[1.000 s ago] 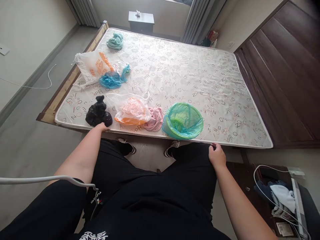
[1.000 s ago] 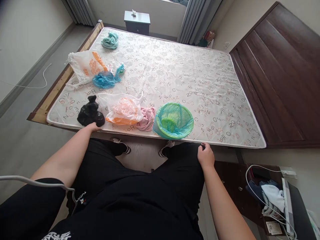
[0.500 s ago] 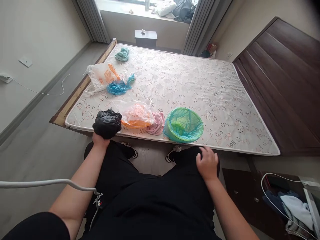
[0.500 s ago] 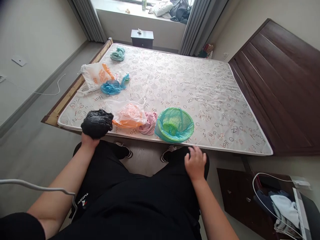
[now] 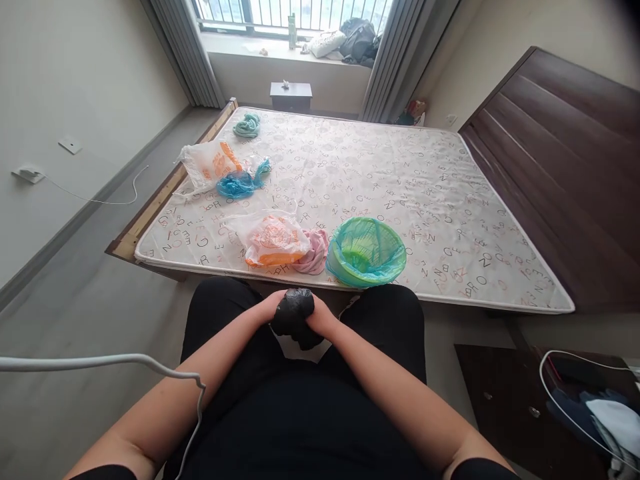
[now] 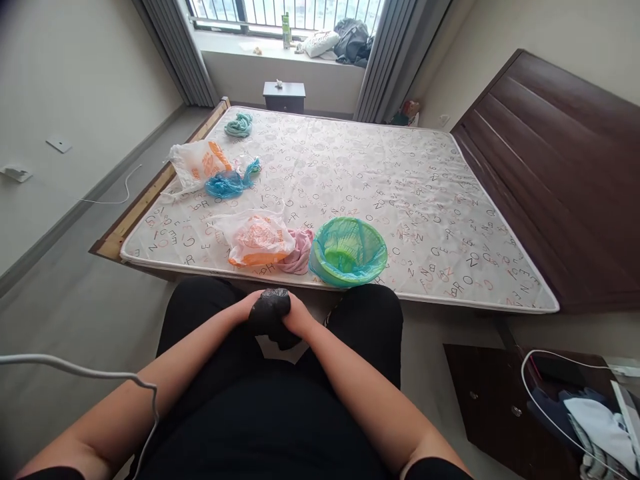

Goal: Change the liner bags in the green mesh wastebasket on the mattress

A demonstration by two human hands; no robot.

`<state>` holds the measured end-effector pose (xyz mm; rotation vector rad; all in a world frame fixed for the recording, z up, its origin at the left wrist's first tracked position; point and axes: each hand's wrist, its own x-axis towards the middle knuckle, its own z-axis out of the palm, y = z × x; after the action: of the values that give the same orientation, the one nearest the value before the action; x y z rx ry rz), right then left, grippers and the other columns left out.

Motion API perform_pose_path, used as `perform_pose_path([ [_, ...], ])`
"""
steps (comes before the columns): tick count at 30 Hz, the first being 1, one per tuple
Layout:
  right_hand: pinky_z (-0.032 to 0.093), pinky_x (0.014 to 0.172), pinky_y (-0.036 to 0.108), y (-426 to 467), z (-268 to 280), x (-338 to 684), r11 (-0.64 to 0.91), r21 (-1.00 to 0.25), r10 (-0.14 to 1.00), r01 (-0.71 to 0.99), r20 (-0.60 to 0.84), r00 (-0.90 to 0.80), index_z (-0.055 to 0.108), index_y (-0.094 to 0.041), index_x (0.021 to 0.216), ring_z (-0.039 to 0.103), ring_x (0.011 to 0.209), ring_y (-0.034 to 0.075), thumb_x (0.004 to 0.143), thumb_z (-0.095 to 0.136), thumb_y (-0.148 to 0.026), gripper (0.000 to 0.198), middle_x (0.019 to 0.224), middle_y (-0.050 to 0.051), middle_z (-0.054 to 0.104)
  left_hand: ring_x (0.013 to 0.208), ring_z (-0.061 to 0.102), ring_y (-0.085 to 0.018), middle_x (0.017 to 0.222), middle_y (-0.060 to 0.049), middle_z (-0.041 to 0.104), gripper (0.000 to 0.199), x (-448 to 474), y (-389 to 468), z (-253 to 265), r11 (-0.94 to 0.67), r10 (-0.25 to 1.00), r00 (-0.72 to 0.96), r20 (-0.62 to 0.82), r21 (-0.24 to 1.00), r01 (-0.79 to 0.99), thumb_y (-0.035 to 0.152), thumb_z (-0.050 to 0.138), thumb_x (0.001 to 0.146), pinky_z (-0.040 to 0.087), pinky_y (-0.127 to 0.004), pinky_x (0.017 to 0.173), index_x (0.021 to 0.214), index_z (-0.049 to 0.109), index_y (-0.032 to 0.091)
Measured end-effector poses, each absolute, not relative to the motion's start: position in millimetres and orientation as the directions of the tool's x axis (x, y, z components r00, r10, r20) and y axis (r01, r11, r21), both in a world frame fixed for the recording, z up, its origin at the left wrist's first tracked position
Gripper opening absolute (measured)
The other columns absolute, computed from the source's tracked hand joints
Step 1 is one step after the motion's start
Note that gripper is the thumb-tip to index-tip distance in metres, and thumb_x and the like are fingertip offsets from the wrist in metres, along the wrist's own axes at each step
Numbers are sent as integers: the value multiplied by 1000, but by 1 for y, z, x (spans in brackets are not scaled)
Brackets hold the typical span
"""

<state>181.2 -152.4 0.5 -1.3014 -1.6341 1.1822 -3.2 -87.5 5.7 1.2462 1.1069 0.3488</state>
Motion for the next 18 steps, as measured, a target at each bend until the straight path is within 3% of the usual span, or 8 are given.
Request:
perform_pose_path([
  [2, 52, 106, 43, -144, -2, 186, -10, -953, 997, 303, -32, -68, 69, -18, 118, 69, 113, 24, 92, 57, -24, 29, 121, 12, 74, 115, 65, -34, 105, -11, 77, 35, 1, -84, 6, 331, 791, 416, -449, 886, 326, 25, 81, 64, 50, -42, 105, 97, 77, 13],
  [4, 53, 102, 42, -135, -3, 190, -53, -954, 995, 296, -27, 92, 69, -18, 112, 70, 108, 25, 92, 57, -28, 25, 116, 12, 75, 120, 64, -35, 128, -15, 71, 60, 3, -84, 12, 418, 789, 356, -502, 862, 288, 32, 80, 69, 53, -44, 100, 126, 70, 16],
  [7, 53, 103, 42, -126, -6, 189, -34, -961, 976, 276, 27, 214, 69, -18, 107, 69, 106, 26, 93, 57, -34, 24, 111, 13, 75, 119, 66, -36, 141, -17, 64, 80, 7, -89, 27, 634, 602, 463, -650, 742, 218, 45, 78, 77, 59, -45, 86, 151, 53, 28],
  [9, 53, 104, 43, -124, -10, 183, 11, -964, 977, 264, 66, 201, 69, -18, 107, 69, 105, 26, 93, 55, -36, 27, 110, 13, 75, 113, 70, -36, 132, -17, 70, 77, 12, -94, 35, 711, 466, 585, -663, 675, 199, 48, 81, 76, 60, -45, 82, 147, 57, 28],
  [10, 51, 106, 44, -124, -12, 179, 34, -958, 981, 284, 87, 175, 69, -18, 109, 69, 108, 27, 93, 55, -37, 29, 112, 13, 74, 109, 71, -35, 125, -17, 73, 74, 16, -95, 37, 726, 454, 614, -646, 668, 165, 47, 84, 74, 60, -44, 82, 141, 62, 24],
  [14, 34, 122, 59, -130, -16, 164, 13, -871, 978, 492, 113, 174, 62, -15, 136, 52, 139, 37, 84, 68, -37, 56, 143, 20, 61, 103, 73, -29, 110, -15, 78, 59, 31, -87, 41, 641, 702, 483, -524, 761, -105, 39, 93, 65, 57, -36, 91, 115, 75, 13],
  [16, 30, 124, 61, -135, -12, 160, -40, -859, 968, 510, 94, 233, 47, -17, 152, 43, 148, 37, 88, 64, -35, 69, 154, 20, 51, 102, 73, -28, 108, -13, 78, 57, 37, -78, 40, 592, 789, 350, -505, 778, -212, 38, 93, 64, 58, -35, 91, 112, 75, 13],
  [18, 32, 126, 56, -140, -5, 159, 0, -878, 969, 479, 119, 217, 28, -18, 162, 37, 154, 32, 94, 56, -34, 76, 163, 19, 40, 100, 73, -29, 105, -14, 78, 56, 41, -71, 38, 597, 797, 299, -525, 759, -259, 45, 87, 69, 59, -36, 88, 113, 74, 13],
])
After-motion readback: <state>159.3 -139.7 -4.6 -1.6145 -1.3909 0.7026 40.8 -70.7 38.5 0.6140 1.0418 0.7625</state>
